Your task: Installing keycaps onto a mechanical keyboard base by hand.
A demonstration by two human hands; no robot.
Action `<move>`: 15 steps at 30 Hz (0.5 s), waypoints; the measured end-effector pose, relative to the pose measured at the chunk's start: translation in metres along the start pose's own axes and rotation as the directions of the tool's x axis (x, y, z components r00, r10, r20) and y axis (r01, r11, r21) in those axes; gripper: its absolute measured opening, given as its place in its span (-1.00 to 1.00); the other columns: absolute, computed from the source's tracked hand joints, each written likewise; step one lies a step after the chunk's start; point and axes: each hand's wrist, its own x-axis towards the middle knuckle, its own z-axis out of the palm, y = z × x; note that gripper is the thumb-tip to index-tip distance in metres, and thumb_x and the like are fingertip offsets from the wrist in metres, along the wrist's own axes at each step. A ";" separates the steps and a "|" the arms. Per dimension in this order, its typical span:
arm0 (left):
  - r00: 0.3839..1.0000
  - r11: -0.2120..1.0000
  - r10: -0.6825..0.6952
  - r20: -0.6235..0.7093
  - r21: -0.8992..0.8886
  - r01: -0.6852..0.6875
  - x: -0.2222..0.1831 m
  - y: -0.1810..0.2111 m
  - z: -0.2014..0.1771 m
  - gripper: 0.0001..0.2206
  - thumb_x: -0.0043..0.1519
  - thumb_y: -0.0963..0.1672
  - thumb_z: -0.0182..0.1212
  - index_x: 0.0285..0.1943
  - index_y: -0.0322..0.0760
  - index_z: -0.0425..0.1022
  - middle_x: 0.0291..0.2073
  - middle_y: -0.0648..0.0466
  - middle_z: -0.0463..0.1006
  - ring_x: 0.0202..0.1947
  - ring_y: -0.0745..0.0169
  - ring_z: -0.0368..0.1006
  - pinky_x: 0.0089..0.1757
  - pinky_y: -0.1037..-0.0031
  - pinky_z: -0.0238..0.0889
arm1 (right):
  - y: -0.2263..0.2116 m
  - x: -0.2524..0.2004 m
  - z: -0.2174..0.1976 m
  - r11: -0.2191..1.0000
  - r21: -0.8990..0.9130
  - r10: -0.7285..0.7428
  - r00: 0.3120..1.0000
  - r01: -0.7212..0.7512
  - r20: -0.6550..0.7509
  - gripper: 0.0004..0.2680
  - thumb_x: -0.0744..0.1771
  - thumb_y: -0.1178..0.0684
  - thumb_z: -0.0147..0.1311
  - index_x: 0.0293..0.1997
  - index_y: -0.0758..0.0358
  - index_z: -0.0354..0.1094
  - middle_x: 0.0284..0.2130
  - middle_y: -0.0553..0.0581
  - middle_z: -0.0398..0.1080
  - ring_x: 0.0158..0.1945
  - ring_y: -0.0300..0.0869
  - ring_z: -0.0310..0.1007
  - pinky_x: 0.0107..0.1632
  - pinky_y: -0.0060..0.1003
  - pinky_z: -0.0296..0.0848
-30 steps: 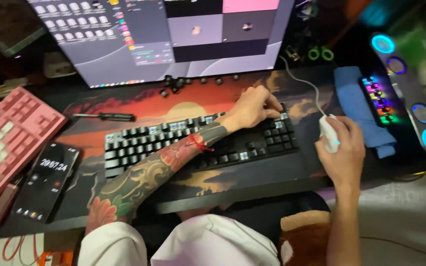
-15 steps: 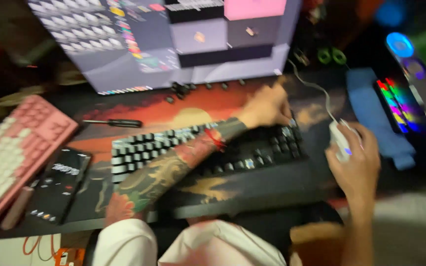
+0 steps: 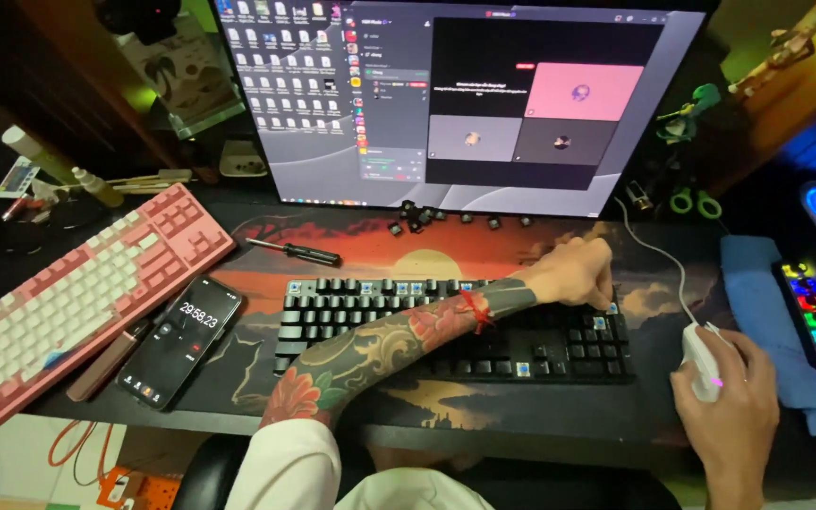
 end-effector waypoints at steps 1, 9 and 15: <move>1.000 1.000 -0.002 -0.002 -0.002 0.002 -0.007 0.007 -0.002 -0.93 0.21 -0.17 0.75 -0.23 -0.25 0.93 -0.21 0.03 0.96 -0.12 0.19 0.87 -0.09 0.36 0.71 | 0.002 -0.001 0.003 1.000 0.001 -0.003 1.000 0.003 0.002 -0.57 0.47 0.21 0.32 0.63 0.23 0.64 0.50 0.36 0.50 0.52 0.31 0.48 0.25 0.35 0.66; 0.992 0.990 -0.122 0.035 0.067 0.120 -0.018 0.030 -0.011 -0.92 0.28 -0.21 0.68 -0.11 -0.28 0.87 0.04 -0.09 0.92 0.03 -0.06 0.85 0.02 0.18 0.72 | -0.001 0.001 0.000 1.000 0.024 -0.006 1.000 0.006 -0.014 -0.58 0.47 0.21 0.32 0.61 0.22 0.64 0.50 0.38 0.52 0.53 0.32 0.50 0.30 0.37 0.65; 0.998 0.994 -0.042 0.055 0.105 0.036 0.010 0.004 -0.001 -0.90 0.22 -0.15 0.74 -0.15 -0.21 0.93 -0.04 -0.04 0.94 0.01 0.04 0.85 -0.04 0.24 0.73 | 0.004 -0.001 0.005 0.999 0.006 -0.031 0.998 0.031 -0.060 -0.60 0.46 0.21 0.33 0.57 0.24 0.67 0.48 0.36 0.54 0.50 0.29 0.54 0.26 0.31 0.66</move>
